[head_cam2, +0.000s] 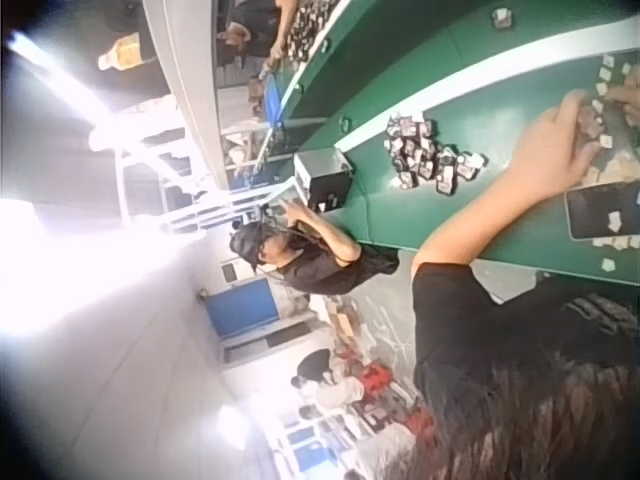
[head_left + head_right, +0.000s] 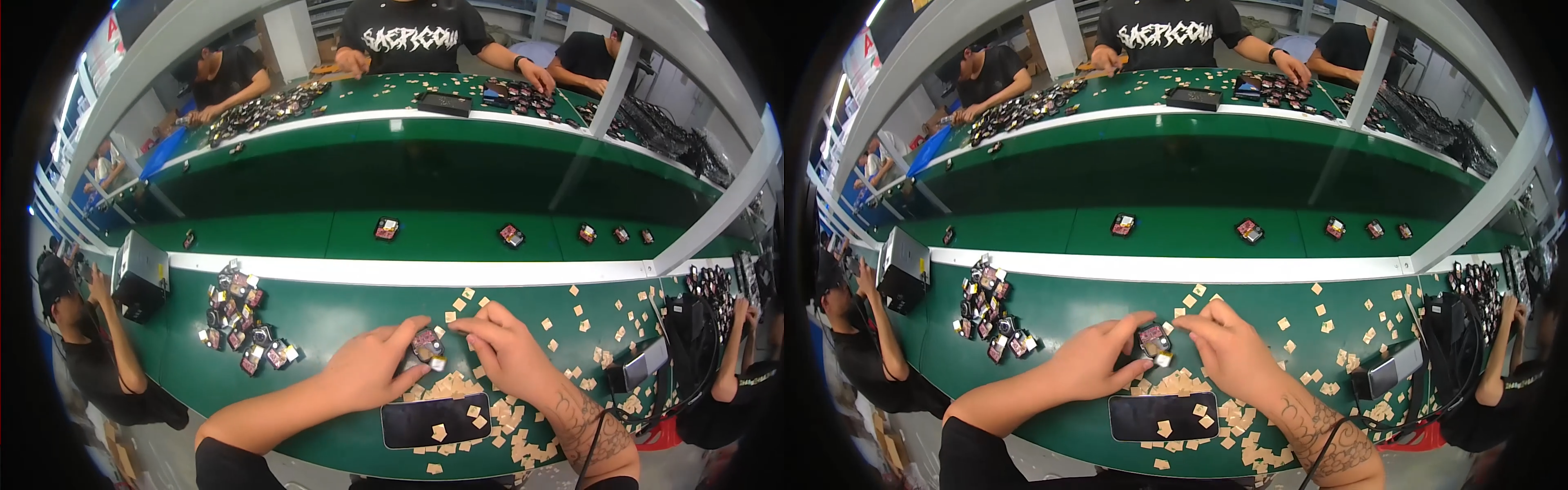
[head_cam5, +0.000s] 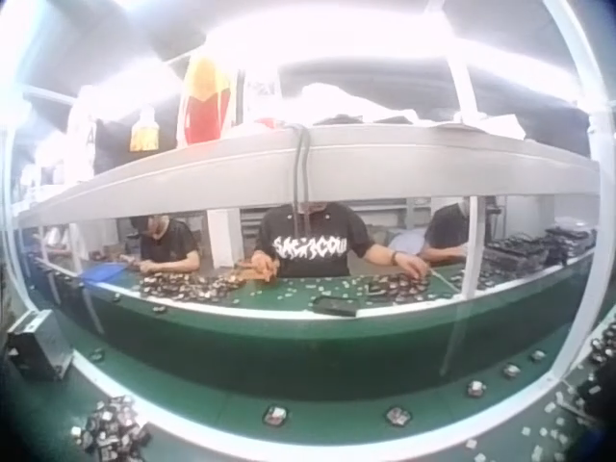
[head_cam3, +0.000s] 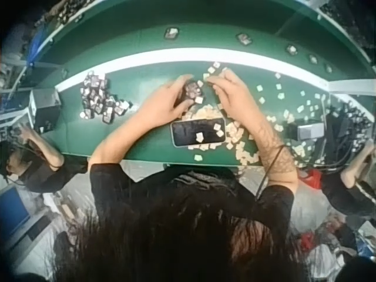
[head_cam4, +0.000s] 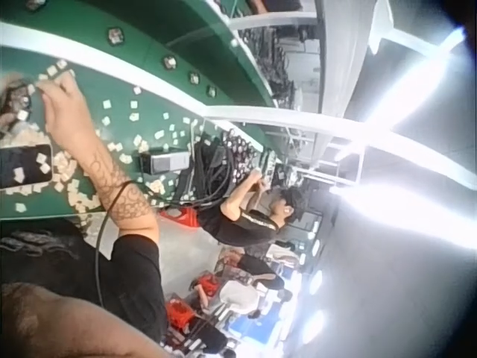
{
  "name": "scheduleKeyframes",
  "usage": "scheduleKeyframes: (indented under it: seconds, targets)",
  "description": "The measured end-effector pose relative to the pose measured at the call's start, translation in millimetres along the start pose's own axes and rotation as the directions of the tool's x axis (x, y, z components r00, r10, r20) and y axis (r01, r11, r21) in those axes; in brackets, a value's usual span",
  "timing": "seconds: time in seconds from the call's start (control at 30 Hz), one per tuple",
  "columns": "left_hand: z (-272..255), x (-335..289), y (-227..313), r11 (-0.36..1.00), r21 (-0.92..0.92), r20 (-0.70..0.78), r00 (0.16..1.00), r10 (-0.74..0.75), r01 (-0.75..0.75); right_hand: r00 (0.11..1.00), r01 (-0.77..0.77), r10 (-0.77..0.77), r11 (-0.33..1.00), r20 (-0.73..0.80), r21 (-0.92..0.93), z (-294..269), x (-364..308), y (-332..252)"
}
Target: Sorting and inspecting small electronic game cartridges or SD adapter cards on an assembly line bench.
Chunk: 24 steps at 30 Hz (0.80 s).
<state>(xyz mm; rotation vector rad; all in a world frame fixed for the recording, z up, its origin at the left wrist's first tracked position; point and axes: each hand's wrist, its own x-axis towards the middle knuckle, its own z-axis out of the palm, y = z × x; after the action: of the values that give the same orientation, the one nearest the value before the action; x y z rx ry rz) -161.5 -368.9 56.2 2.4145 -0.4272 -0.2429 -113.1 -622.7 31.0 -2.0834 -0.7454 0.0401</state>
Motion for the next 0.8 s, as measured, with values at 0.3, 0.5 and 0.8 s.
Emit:
scheduleKeyframes:
  seconds: [0.3, 0.5, 0.8]
  targets:
    - [18, 12, -35, 0.948, 0.013, -0.049, 0.947, 0.317, -0.317, 0.973, 0.187, -0.108, 0.889, 0.205, -0.419, 12, -1, -29]
    - [17, 8, -30, 0.953, -0.112, -0.060, 0.959, 0.277, -0.282, 0.961, 0.220, -0.082, 0.808, 0.265, -0.547, 21, 2, -36]
    - [24, 5, -35, 0.957, -0.142, -0.166, 0.959, 0.228, -0.252, 0.971, 0.082, -0.030, 0.974, 0.236, -0.213, 6, 9, -20]
